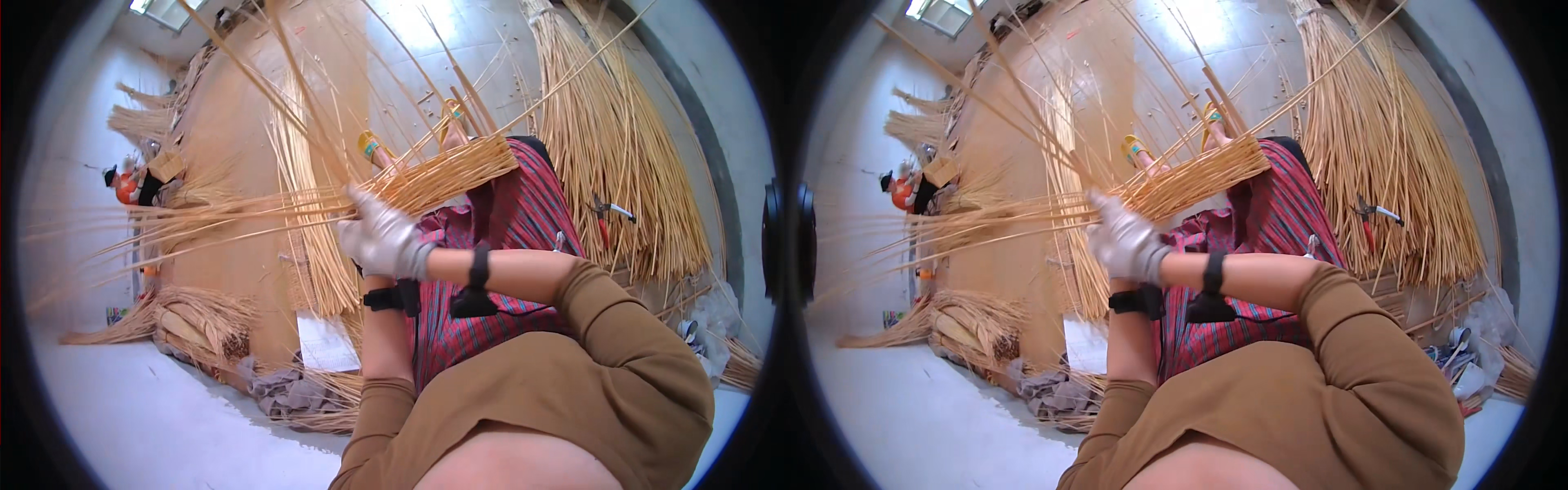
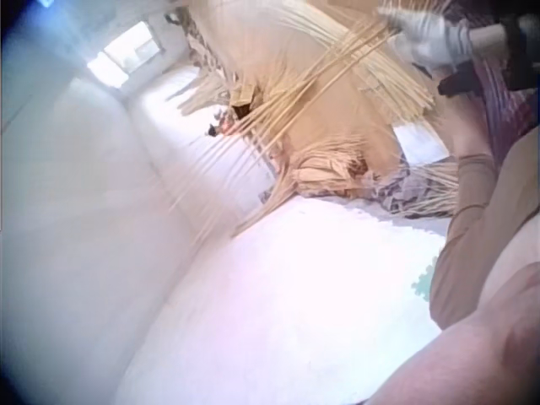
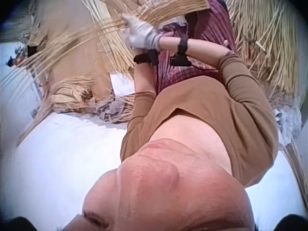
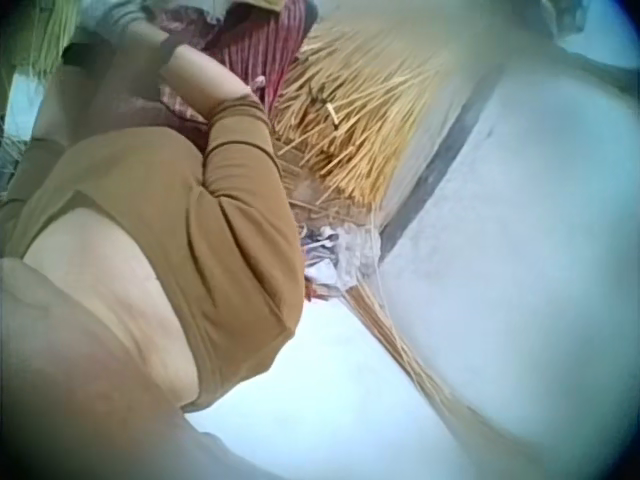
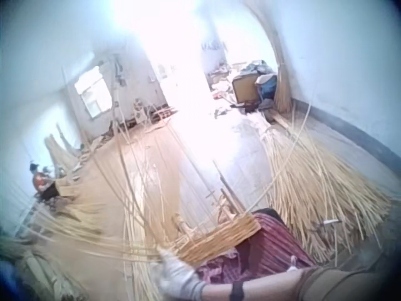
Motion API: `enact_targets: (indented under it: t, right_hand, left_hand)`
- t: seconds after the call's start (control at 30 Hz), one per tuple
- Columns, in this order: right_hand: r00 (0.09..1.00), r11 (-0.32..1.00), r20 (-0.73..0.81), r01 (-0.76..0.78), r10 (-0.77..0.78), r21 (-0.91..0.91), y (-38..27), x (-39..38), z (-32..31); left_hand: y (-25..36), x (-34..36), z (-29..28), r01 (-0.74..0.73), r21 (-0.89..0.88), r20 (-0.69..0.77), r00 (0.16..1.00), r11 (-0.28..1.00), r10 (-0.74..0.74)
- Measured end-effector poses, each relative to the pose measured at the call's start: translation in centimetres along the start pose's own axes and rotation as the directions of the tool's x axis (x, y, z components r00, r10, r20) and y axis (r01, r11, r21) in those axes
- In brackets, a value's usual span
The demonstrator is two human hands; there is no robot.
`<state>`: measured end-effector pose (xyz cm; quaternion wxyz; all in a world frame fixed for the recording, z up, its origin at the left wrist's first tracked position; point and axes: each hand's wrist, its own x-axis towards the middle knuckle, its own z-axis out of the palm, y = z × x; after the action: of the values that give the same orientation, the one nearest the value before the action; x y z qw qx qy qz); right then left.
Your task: Weaving a rectangular straw basket while seated on the floor.
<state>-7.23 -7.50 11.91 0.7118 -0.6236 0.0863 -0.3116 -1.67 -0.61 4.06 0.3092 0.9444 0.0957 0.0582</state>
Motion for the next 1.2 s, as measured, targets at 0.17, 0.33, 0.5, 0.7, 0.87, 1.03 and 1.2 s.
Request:
enact_targets:
  t: [0.17,0.33,0.5,0.7,0.87,1.03,1.2]
  right_hand:
    - [0.690,0.705,0.723,0.490,0.045,-0.512,-1.9,-3.0,2.6]
    - [0.460,0.862,0.888,0.440,0.024,-0.251,-5.8,0.7,3.2]
    - [0.627,0.660,0.724,0.678,-0.289,-0.323,-2.2,9.5,-4.5]
    - [0.918,0.921,-0.102,-0.372,0.383,0.114,8.5,10.4,-14.8]
    - [0.859,0.762,0.086,-0.490,0.505,0.423,10.4,10.3,-16.1]
    - [0.844,0.791,0.020,-0.510,0.536,0.338,10.6,11.7,-17.3]
    - [0.937,0.942,0.153,-0.288,0.314,-0.173,12.1,15.8,-14.3]
  left_hand:
    - [-0.4,-0.4,-1.6,0.136,0.076,-0.231,0.966,0.988,-0.116]
    - [-2.0,-0.8,-4.0,-0.303,0.189,0.094,0.953,0.934,0.290]
    - [-3.8,1.6,-2.3,-0.512,0.251,0.327,0.844,0.822,0.426]
    - [-5.2,1.8,-0.7,-0.426,0.144,0.323,0.873,0.893,0.364]
    - [-1.9,-4.3,-1.1,-0.314,-0.122,-0.117,0.947,0.942,0.300]
    - [3.1,-3.1,0.2,0.022,-0.596,0.276,0.944,0.803,0.179]
    - [3.5,2.6,3.0,0.469,-0.490,0.709,0.705,0.734,0.023]
